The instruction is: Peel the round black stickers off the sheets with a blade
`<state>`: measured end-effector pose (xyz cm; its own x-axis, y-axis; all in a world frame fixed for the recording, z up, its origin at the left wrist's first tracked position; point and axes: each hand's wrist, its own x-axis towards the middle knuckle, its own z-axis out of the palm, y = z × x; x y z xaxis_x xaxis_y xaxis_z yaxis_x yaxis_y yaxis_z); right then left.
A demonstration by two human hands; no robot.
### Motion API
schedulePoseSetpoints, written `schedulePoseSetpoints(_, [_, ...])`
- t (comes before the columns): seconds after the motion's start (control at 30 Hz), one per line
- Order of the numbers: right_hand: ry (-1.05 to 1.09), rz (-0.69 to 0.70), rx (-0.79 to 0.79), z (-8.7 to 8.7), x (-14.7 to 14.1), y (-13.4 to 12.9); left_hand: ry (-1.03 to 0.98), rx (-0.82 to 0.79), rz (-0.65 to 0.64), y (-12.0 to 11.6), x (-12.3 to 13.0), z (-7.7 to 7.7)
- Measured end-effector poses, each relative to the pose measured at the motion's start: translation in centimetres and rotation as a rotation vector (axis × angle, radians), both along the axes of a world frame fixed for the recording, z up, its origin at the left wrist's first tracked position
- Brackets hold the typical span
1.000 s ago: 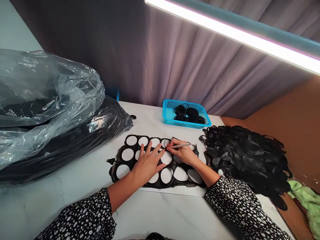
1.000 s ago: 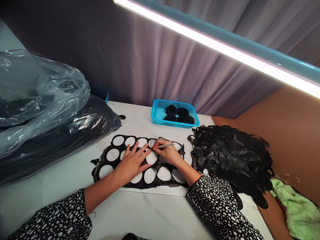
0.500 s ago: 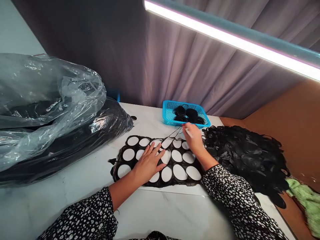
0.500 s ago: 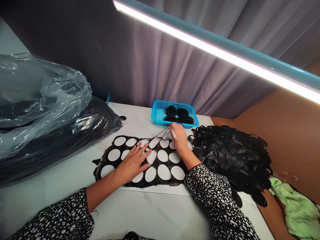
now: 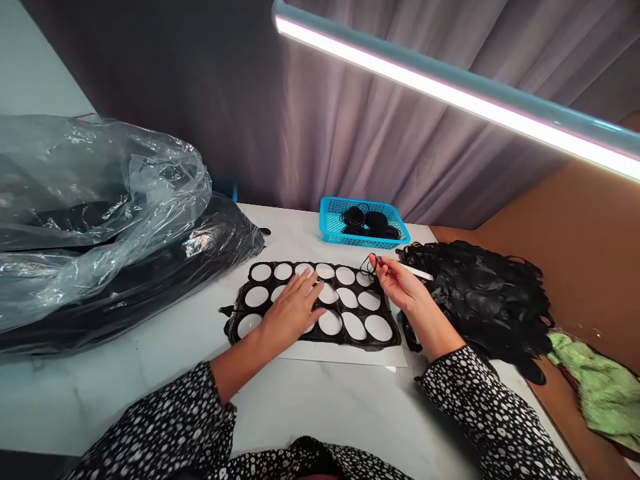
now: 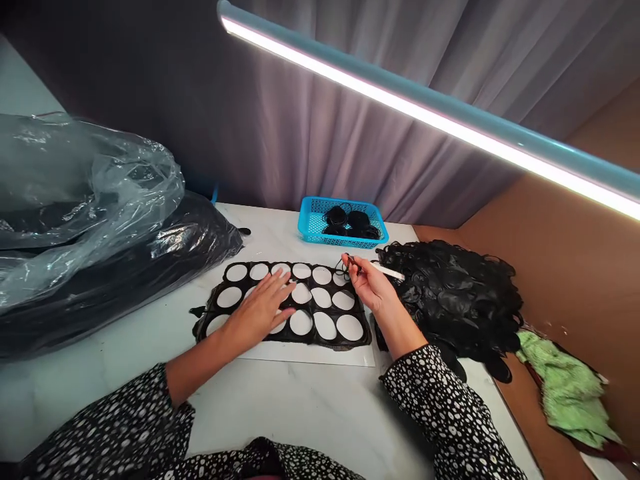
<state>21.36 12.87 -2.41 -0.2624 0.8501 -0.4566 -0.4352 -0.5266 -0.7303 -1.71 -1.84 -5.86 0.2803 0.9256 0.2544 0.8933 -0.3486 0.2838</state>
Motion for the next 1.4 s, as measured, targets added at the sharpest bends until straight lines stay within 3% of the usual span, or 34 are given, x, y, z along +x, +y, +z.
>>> schedulePoseSetpoints(0.17, [0.143,0.15,-0.014,0.4,0.5,-4.5,0.003,0.006,-0.096,-6.7,1.6,-0.2])
schedulePoseSetpoints(0.27, [-0.015,0.293,0.136,-0.2,-0.3,-7.6,0.037,-0.018,-0.096,-8.7,2.1,-0.5])
schedulePoseSetpoints(0.47, [-0.549,0.639,0.67,-2.0,-1.9,-12.1,0.039,-0.059,-0.07,-8.9,2.2,-0.6])
schedulePoseSetpoints(0.6, [-0.728,0.66,0.859,-2.7,-2.0,-12.9,0.008,-0.053,-0.063,-8.9,2.4,-1.0])
schedulePoseSetpoints(0.9, [-0.904,0.664,1.017,-3.4,-1.9,-12.9,-0.035,-0.026,-0.045,-9.0,2.5,-1.5])
schedulePoseSetpoints(1.1, [-1.191,0.779,1.536,-3.6,-2.1,-13.2,-0.057,-0.016,-0.048,-9.0,2.5,-1.6])
schedulePoseSetpoints(1.17, [-1.27,0.719,1.596,-2.8,-1.8,-11.1,-0.049,-0.022,-0.054,-9.0,2.5,-1.6])
schedulePoseSetpoints(1.23, [-1.346,0.533,1.52,-1.9,-1.0,-7.8,-0.037,-0.029,-0.063,-9.1,2.4,-1.6])
schedulePoseSetpoints(1.3, [-1.427,0.251,1.333,-1.1,0.0,-4.3,-0.028,-0.034,-0.065,-9.2,2.3,-1.6])
schedulePoseSetpoints(1.4, [-1.231,0.085,1.015,-0.3,0.9,-1.3,-0.05,-0.035,-0.067,-9.7,2.6,-1.3])
